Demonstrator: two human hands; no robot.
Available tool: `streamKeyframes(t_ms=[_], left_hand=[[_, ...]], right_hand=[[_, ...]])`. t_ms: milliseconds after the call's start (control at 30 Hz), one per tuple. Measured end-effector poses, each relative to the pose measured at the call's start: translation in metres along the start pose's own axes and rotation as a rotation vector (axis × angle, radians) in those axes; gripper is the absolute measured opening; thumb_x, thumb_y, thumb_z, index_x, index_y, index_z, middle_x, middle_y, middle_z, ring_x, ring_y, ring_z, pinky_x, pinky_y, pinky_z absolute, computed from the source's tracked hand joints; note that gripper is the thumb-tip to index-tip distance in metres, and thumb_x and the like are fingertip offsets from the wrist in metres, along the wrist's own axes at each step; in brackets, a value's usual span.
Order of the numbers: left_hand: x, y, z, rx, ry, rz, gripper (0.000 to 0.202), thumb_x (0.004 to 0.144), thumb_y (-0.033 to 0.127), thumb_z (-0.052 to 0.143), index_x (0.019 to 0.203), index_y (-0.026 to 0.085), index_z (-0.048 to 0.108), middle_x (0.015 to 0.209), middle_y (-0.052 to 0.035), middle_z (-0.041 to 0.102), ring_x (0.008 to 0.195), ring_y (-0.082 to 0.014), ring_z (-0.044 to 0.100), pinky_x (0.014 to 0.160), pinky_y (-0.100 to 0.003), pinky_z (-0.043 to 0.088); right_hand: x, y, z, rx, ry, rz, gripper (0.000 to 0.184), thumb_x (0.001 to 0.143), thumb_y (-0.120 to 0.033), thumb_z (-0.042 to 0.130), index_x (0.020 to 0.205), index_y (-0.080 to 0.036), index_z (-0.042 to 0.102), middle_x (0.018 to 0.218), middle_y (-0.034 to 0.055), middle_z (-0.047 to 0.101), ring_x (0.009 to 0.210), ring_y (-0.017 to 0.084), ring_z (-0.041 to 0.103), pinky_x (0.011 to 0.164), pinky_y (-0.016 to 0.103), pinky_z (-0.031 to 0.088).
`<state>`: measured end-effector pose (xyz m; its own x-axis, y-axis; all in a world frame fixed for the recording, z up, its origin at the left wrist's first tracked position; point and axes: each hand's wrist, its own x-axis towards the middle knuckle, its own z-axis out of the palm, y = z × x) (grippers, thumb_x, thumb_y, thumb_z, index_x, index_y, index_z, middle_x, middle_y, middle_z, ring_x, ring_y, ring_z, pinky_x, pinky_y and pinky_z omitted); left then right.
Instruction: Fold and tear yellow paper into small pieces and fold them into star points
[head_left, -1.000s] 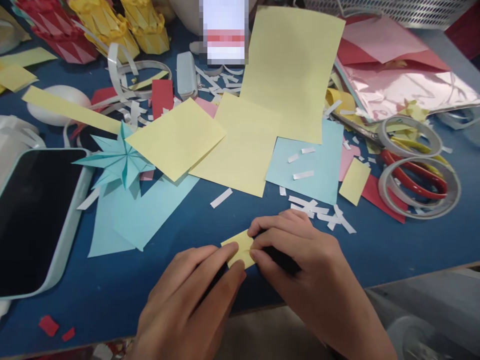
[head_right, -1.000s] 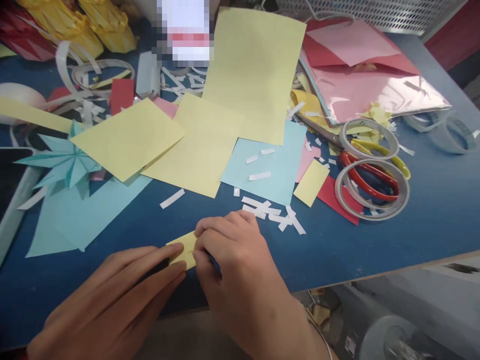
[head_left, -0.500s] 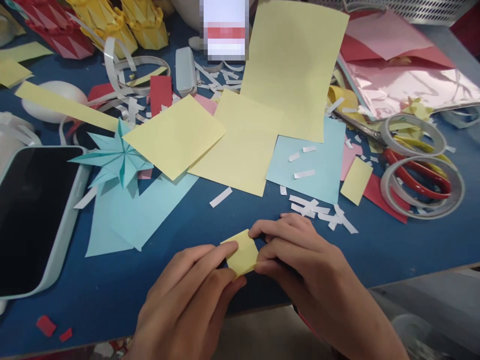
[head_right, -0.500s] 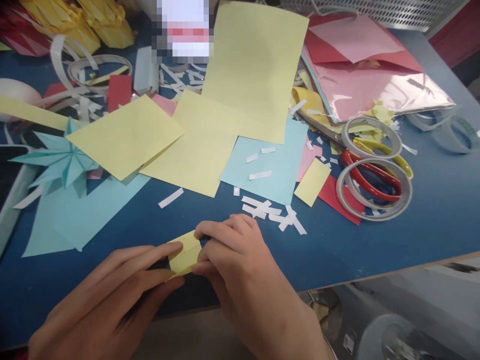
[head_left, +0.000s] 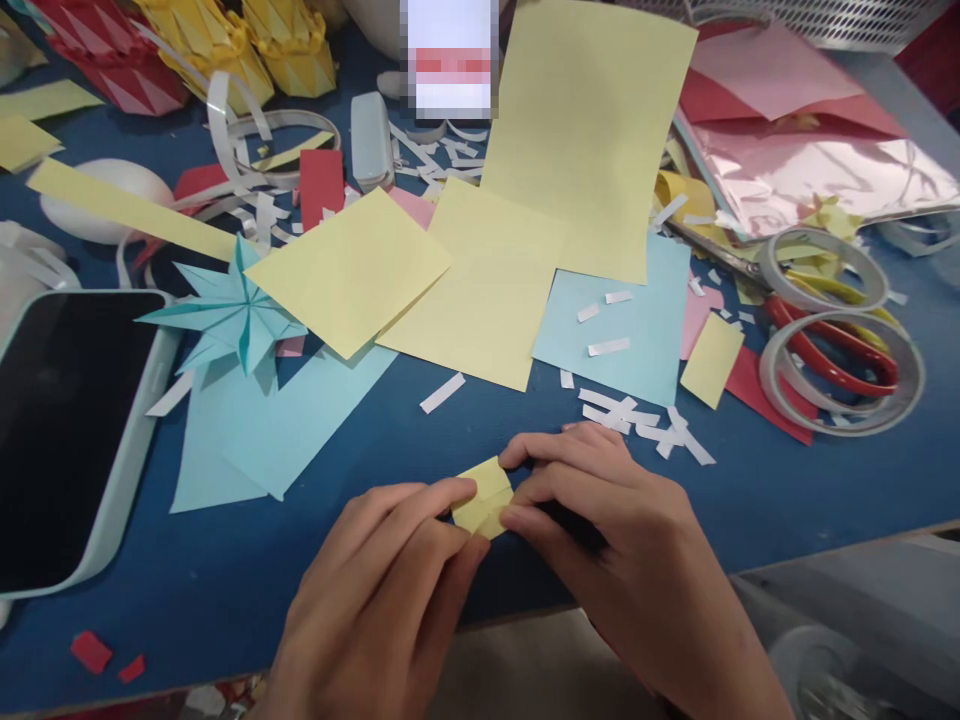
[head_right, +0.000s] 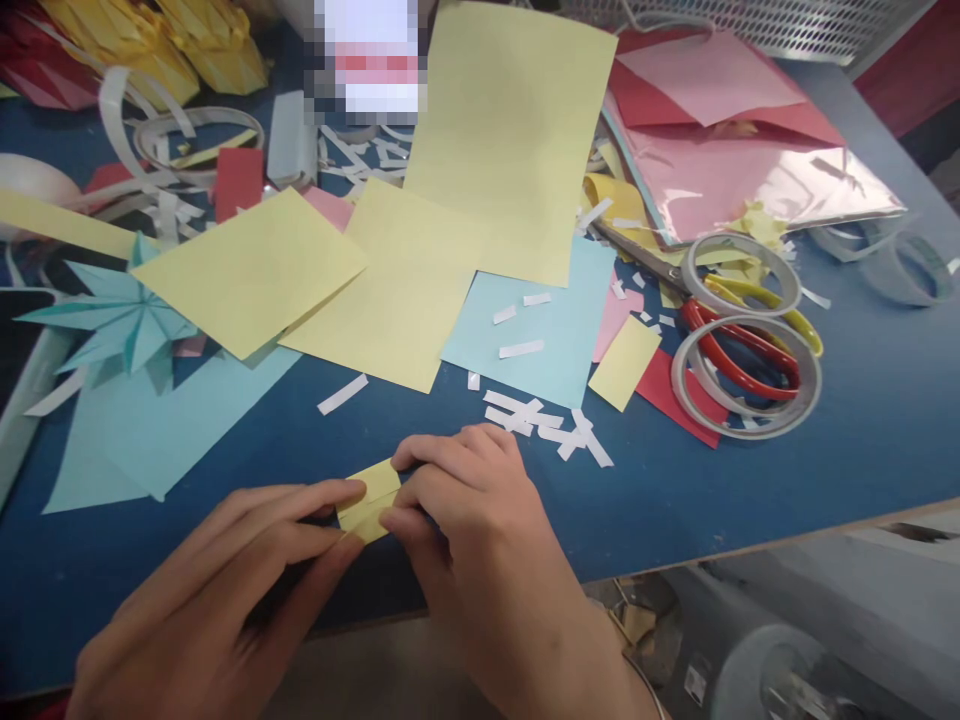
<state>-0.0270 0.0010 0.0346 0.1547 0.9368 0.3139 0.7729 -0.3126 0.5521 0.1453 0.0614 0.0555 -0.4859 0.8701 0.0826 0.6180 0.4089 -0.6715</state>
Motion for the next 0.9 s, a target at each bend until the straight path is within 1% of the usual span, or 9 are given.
streamKeyframes(t_ms=[67,133,200,333,400,500,633,767,900], left_hand=[[0.001,0.002,0.001,0.019,0.027,-0.031,0.006,0.093,0.017,0.058,0.089,0.018,0.061,0.100,0.0000,0.070,0.089,-0.0105,0.064,0.084,-0.021,0.050],[0.001,0.004,0.002,0.046,0.047,-0.031,0.005,0.094,0.017,0.058,0.096,0.018,0.063,0.097,0.0014,0.071,0.087,-0.0100,0.065,0.083,-0.021,0.050],[0.000,0.004,0.002,0.043,0.039,-0.027,0.008,0.094,0.017,0.058,0.099,0.018,0.064,0.098,0.0009,0.071,0.087,-0.0108,0.065,0.083,-0.022,0.051],[-0.001,0.002,0.002,0.058,0.023,-0.010,0.011,0.092,0.016,0.059,0.101,0.020,0.066,0.098,-0.0010,0.072,0.089,-0.0142,0.067,0.080,-0.026,0.056],[0.001,0.001,0.002,0.083,0.037,0.037,0.012,0.093,0.023,0.057,0.100,0.023,0.067,0.096,-0.0008,0.073,0.088,-0.0172,0.069,0.077,-0.029,0.059],[0.005,0.003,0.005,0.100,0.053,0.100,0.019,0.094,0.037,0.053,0.099,0.027,0.069,0.096,-0.0017,0.074,0.090,-0.0215,0.070,0.076,-0.034,0.061],[0.007,0.005,0.008,0.123,0.054,0.123,0.026,0.094,0.042,0.051,0.101,0.026,0.070,0.098,-0.0032,0.074,0.094,-0.0225,0.069,0.081,-0.035,0.060],[0.000,0.000,0.005,0.140,0.024,0.128,0.023,0.096,0.035,0.050,0.104,0.025,0.070,0.099,-0.0028,0.074,0.094,-0.0216,0.069,0.083,-0.035,0.059],[-0.010,-0.007,0.001,0.150,-0.052,0.146,0.022,0.096,0.014,0.050,0.112,0.017,0.065,0.108,-0.0051,0.072,0.101,-0.0198,0.066,0.087,-0.034,0.055]], right_hand=[[0.001,0.000,0.001,0.016,0.003,0.004,0.023,0.090,-0.011,0.056,0.070,-0.022,0.059,0.093,-0.0009,0.072,0.079,0.016,0.064,0.084,0.032,0.045],[0.003,0.000,0.002,0.020,0.008,0.001,0.023,0.089,-0.010,0.057,0.069,-0.021,0.058,0.092,-0.0019,0.072,0.077,0.014,0.062,0.084,0.032,0.044],[0.004,0.001,0.002,0.012,-0.003,-0.005,0.022,0.088,-0.008,0.058,0.069,-0.020,0.058,0.092,-0.0027,0.071,0.076,0.013,0.060,0.084,0.030,0.043],[0.004,0.002,0.000,-0.006,-0.040,-0.014,0.024,0.089,-0.007,0.057,0.068,-0.020,0.057,0.093,-0.0030,0.070,0.078,0.012,0.060,0.084,0.030,0.042],[0.004,0.001,0.000,-0.018,-0.046,-0.005,0.025,0.089,-0.007,0.055,0.068,-0.020,0.056,0.094,-0.0024,0.070,0.079,0.013,0.061,0.083,0.030,0.042],[0.004,-0.001,0.001,-0.026,-0.022,-0.004,0.023,0.088,-0.007,0.056,0.069,-0.019,0.058,0.093,-0.0018,0.071,0.081,0.013,0.063,0.083,0.030,0.042],[0.006,-0.002,0.003,-0.017,0.009,-0.001,0.022,0.085,-0.005,0.059,0.066,-0.018,0.058,0.090,-0.0021,0.071,0.080,0.013,0.064,0.083,0.029,0.042],[0.007,-0.003,0.003,-0.023,0.018,0.008,0.021,0.084,-0.005,0.060,0.067,-0.017,0.060,0.090,-0.0021,0.072,0.079,0.012,0.064,0.083,0.029,0.042],[0.007,-0.003,0.002,0.004,0.009,0.037,0.021,0.083,-0.005,0.061,0.066,-0.017,0.060,0.089,-0.0015,0.072,0.080,0.013,0.064,0.083,0.029,0.042]])
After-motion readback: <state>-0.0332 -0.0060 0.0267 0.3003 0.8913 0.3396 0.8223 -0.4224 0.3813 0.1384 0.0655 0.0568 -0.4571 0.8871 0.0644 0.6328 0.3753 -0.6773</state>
